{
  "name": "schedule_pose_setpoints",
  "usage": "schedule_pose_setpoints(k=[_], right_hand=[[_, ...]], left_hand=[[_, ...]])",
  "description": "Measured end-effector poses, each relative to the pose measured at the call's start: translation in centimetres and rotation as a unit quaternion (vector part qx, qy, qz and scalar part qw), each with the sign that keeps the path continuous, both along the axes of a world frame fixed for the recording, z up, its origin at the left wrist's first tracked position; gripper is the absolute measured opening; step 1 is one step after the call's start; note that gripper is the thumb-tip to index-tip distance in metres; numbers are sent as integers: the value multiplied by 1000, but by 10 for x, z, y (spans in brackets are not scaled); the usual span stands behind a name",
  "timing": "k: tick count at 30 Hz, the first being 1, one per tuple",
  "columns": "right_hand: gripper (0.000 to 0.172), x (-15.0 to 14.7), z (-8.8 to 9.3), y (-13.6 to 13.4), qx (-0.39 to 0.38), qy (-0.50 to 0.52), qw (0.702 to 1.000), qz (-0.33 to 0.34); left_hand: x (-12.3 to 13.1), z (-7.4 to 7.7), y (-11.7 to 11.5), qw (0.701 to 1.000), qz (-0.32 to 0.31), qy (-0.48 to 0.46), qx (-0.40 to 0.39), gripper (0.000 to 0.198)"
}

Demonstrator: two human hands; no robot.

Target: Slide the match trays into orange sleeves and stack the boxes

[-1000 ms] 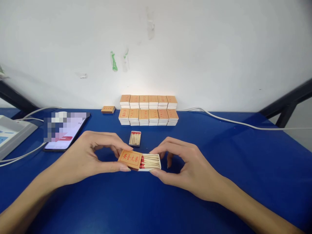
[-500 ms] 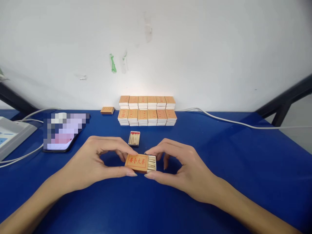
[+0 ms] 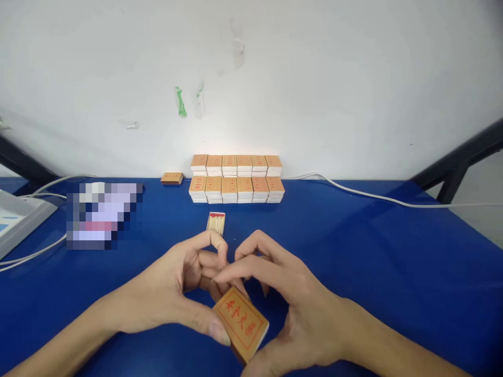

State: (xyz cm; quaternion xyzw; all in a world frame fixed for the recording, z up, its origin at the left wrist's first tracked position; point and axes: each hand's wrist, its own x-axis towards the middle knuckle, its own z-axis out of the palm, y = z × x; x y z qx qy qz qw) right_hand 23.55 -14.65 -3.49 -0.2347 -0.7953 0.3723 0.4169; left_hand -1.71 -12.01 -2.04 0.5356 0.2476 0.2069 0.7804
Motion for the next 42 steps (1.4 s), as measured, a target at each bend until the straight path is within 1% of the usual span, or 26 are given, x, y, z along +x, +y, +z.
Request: schedule_pose_setpoints(k=[2, 6, 9, 12, 15, 20, 25, 28, 31, 33, 36, 38, 39, 42], right_hand=[[66, -1, -4, -4, -21, -5, 1000, 8], [62, 1, -4, -5, -59, -25, 998, 23], [58, 3, 2, -2, -98, -37, 994, 41], [58, 4, 6, 0, -119, -52, 991, 38], [63, 4, 5, 1, -110, -45, 993, 24], [71, 9, 4, 6, -50, -26, 998, -25], [72, 8, 4, 8, -13, -21, 998, -49], [62, 5, 3, 7, -6, -12, 998, -61], [48, 5, 4, 7, -9, 4, 997, -77], [44, 6, 5, 8, -19, 6, 997, -73], [40, 11, 6, 11, -26, 0, 997, -71], [38, 17, 6, 16, -4, -9, 995, -103], [37, 21, 6, 20, 10, -14, 991, -136], [35, 37, 2, 38, 36, -26, 960, -276]], left_hand=[[3, -1, -3, 1000, -4, 2, -25, 59], [5, -1, -4, 998, -10, 3, -57, 62], [3, -1, -2, 998, -10, 5, -54, 62], [1, -4, 0, 999, -19, -3, -38, 61], [1, -5, 3, 999, -19, 3, -26, 57], [0, -5, 6, 999, 1, -18, -33, 48], [0, -5, 6, 999, 28, -20, -39, 40], [1, -3, 7, 999, 43, -6, -22, 37], [2, -1, 7, 997, 78, -3, 1, 42], [2, 0, 7, 995, 103, 0, 12, 45], [3, 0, 7, 992, 124, 11, 25, 47], [3, 1, 7, 989, 142, 20, 33, 45], [4, 1, 8, 987, 155, 26, 39, 44], [5, 3, 9, 977, 192, 56, 69, 41]])
